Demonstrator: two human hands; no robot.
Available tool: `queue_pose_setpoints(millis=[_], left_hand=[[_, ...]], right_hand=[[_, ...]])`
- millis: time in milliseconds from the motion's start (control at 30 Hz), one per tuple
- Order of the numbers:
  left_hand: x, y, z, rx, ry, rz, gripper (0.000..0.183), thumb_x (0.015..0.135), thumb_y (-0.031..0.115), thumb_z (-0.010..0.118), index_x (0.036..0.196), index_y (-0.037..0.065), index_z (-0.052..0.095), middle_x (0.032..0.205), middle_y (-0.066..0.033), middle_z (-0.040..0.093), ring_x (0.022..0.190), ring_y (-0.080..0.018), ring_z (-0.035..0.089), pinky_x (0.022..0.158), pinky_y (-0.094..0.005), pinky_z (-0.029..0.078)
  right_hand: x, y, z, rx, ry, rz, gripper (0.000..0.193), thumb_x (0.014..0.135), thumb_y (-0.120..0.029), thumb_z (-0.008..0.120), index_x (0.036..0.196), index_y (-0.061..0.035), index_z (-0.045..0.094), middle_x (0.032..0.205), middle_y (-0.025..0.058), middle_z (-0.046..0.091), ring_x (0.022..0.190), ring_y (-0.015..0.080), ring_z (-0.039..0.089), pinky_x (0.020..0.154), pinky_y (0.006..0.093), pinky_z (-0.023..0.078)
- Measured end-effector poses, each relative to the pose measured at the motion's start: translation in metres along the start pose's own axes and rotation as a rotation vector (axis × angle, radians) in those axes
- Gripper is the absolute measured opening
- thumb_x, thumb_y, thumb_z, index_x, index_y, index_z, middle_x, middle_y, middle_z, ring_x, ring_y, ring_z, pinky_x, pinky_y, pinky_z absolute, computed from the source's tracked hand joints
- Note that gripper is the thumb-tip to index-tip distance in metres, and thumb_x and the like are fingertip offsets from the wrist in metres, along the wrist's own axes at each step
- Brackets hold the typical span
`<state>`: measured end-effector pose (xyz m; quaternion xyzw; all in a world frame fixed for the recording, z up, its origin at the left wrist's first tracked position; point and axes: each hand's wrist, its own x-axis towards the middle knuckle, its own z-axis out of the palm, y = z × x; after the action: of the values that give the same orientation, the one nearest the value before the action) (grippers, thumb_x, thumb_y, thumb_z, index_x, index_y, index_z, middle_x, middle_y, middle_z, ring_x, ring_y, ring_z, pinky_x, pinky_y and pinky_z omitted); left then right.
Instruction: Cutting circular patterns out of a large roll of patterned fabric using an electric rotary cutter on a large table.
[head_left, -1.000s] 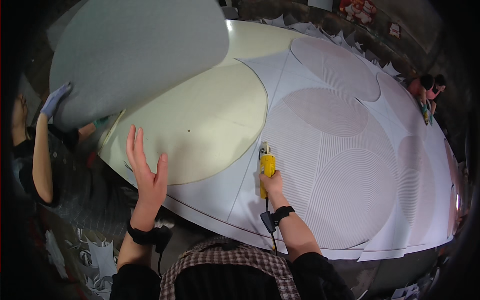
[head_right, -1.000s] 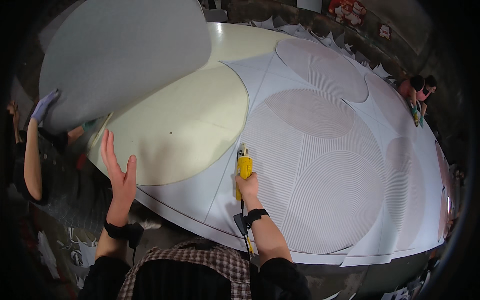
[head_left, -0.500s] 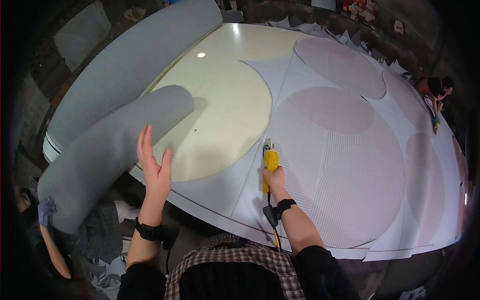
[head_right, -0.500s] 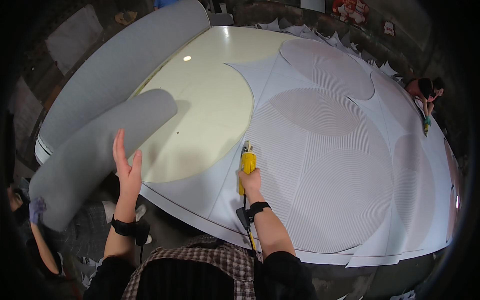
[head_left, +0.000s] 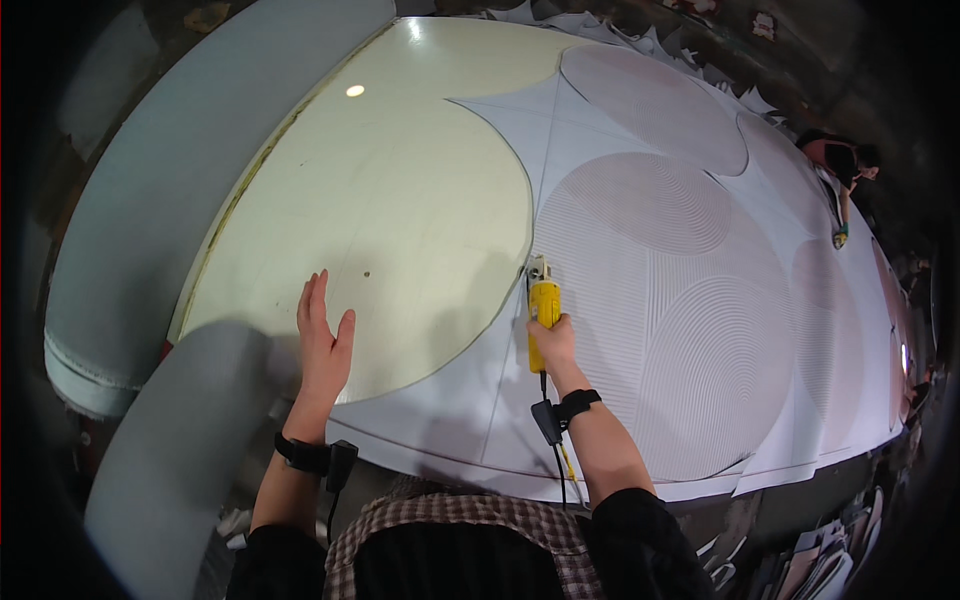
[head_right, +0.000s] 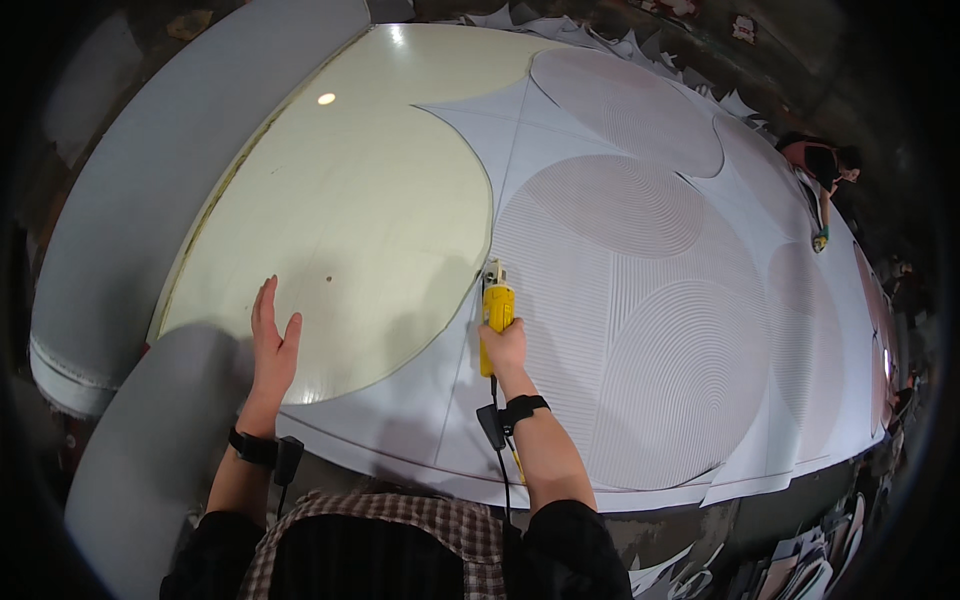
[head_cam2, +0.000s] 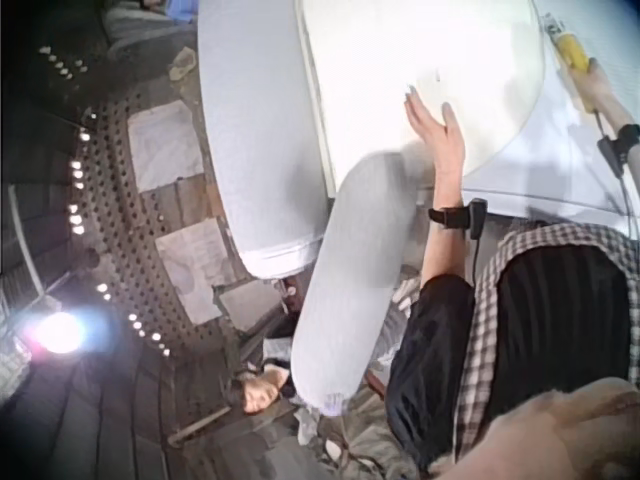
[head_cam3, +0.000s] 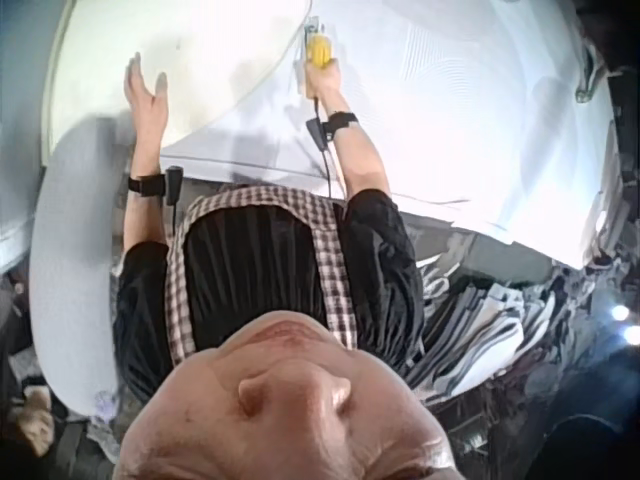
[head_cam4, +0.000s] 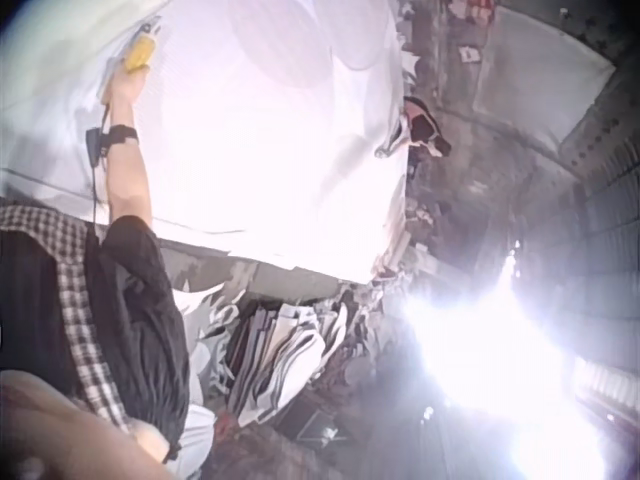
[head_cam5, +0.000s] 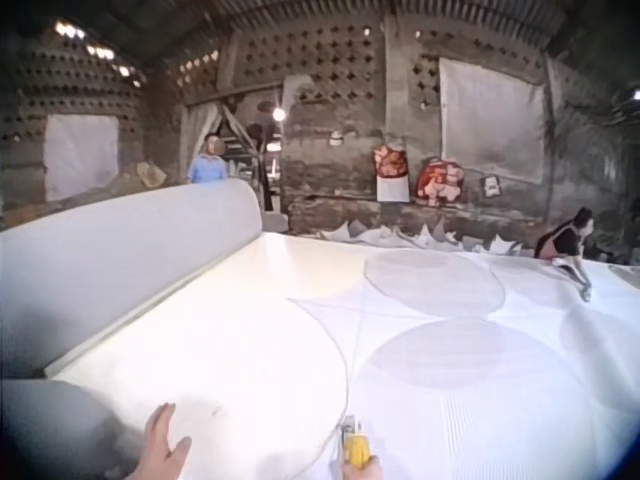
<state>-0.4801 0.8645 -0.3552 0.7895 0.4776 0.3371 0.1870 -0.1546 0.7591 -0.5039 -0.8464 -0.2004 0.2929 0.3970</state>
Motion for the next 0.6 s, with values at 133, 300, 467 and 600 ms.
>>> queue_pose_setpoints(millis=[133, 300, 467, 600], left_hand=[[-0.011, -0.042, 0.020, -0.017, -0.084, -0.004, 0.057, 0.088, 0.014, 0.051, 0.139, 0.002, 0.027, 0.139, -0.0267, 0.028, 0.129, -0.0417, 0.028, 0.106, -0.0482, 0.025], [-0.029, -0.088, 0.030, 0.013, -0.181, -0.023, 0.058, 0.087, 0.013, 0.053, 0.139, 0.003, 0.027, 0.138, -0.0290, 0.028, 0.127, -0.0435, 0.029, 0.105, -0.0486, 0.027], [-0.049, -0.120, 0.045, 0.023, -0.252, -0.052, 0.060, 0.085, 0.010, 0.056, 0.138, 0.004, 0.029, 0.137, -0.0290, 0.029, 0.125, -0.0437, 0.033, 0.103, -0.0454, 0.032], [-0.057, -0.140, 0.063, 0.023, -0.280, -0.061, 0.060, 0.085, 0.010, 0.057, 0.138, 0.004, 0.029, 0.137, -0.0277, 0.029, 0.124, -0.0426, 0.035, 0.103, -0.0444, 0.033]], right_hand=[[-0.001, 0.012, 0.004, -0.017, 0.045, -0.023, 0.052, 0.066, -0.022, 0.073, 0.101, 0.0064, 0.047, 0.087, 0.0183, 0.062, 0.075, 0.0260, 0.063, 0.063, 0.0359, 0.050], [-0.012, -0.012, 0.013, 0.004, 0.052, 0.065, 0.054, 0.066, -0.026, 0.071, 0.102, 0.0054, 0.047, 0.090, 0.0208, 0.063, 0.082, 0.0307, 0.064, 0.070, 0.0376, 0.051], [-0.010, -0.003, 0.021, 0.019, 0.167, 0.117, 0.050, 0.067, -0.020, 0.074, 0.102, 0.0053, 0.048, 0.091, 0.0170, 0.062, 0.074, 0.0247, 0.063, 0.062, 0.0362, 0.051], [-0.007, 0.003, 0.028, 0.009, 0.180, 0.114, 0.051, 0.066, -0.020, 0.074, 0.102, 0.0053, 0.048, 0.091, 0.0166, 0.062, 0.075, 0.0249, 0.063, 0.062, 0.0367, 0.051]])
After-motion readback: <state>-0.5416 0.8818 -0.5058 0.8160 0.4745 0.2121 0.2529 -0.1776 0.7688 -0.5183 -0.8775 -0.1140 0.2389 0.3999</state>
